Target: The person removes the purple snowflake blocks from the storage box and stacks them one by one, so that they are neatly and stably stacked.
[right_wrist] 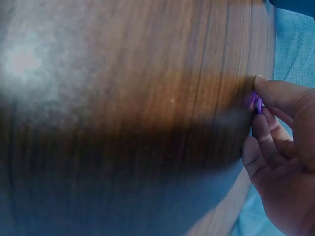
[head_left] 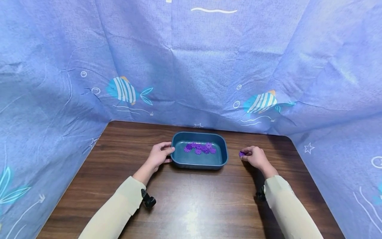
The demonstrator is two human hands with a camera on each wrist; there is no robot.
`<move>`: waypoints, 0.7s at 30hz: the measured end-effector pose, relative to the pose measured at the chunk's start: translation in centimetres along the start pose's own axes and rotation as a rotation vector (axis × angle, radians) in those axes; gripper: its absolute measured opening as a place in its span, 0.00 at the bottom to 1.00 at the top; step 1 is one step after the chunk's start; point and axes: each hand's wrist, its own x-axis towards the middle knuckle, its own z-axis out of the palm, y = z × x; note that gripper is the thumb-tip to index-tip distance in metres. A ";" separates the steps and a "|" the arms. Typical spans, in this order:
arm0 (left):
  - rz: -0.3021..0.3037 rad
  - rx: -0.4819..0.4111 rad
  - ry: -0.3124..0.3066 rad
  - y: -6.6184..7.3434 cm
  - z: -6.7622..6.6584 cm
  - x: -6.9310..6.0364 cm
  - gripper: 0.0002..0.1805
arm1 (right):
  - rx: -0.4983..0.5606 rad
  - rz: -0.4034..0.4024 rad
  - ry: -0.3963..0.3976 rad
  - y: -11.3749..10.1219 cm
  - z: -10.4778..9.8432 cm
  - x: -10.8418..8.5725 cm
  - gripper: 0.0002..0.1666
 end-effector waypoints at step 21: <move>0.014 -0.036 -0.018 -0.4 -0.1 0.0 0.25 | -0.024 0.012 -0.016 0.3 -0.1 0.0 0.19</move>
